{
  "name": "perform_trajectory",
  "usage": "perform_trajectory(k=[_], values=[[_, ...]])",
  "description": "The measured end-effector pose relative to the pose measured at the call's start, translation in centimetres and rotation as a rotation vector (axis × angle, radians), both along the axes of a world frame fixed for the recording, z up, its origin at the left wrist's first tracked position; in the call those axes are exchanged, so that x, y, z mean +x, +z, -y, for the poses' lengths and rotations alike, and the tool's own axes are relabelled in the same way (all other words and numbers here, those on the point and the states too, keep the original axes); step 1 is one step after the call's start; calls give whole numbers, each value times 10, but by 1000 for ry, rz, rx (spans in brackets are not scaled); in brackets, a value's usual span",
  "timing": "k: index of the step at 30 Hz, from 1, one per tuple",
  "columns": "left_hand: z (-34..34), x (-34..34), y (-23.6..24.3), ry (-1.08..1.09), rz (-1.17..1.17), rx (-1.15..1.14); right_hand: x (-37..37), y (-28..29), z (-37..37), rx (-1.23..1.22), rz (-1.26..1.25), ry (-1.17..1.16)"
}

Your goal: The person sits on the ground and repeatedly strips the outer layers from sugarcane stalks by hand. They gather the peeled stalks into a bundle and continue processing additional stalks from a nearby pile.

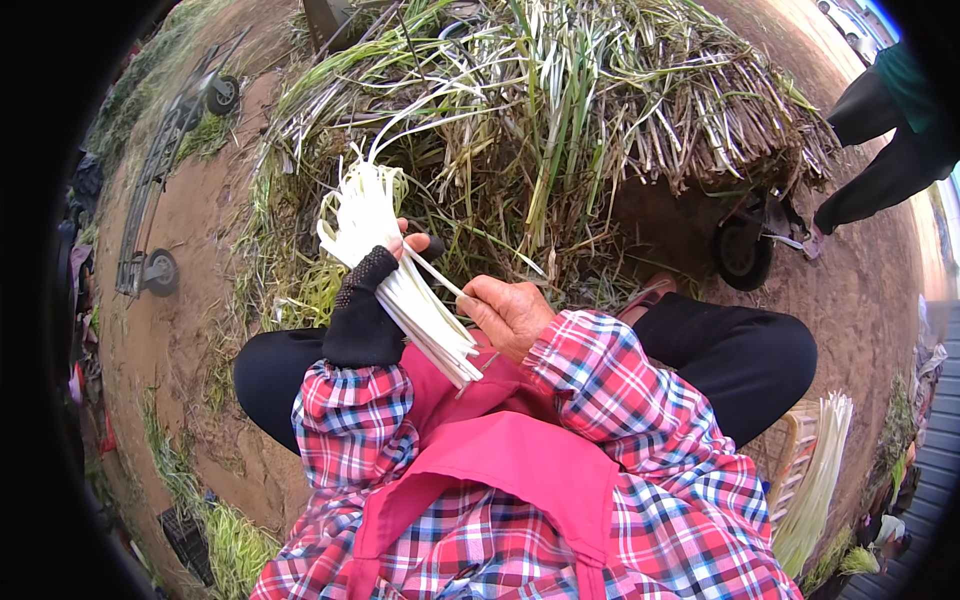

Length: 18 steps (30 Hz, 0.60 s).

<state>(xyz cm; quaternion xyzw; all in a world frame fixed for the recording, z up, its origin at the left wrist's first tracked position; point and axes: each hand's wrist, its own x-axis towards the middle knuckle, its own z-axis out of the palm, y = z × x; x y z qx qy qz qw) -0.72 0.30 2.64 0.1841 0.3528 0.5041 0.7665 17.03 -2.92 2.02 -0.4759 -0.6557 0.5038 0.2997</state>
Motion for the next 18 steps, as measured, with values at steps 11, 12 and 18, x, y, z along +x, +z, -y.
perform_trajectory(k=[11, 12, 18], values=[[14, -104, 66, 372, 912, 744, 78, -72, -83, -108, -142, -663], [13, -114, 68, 295, 842, 804, 79, -84, -94, -112, -8, -677], [10, -106, 53, 300, 747, 654, 46, -133, -96, -285, 380, -599]])
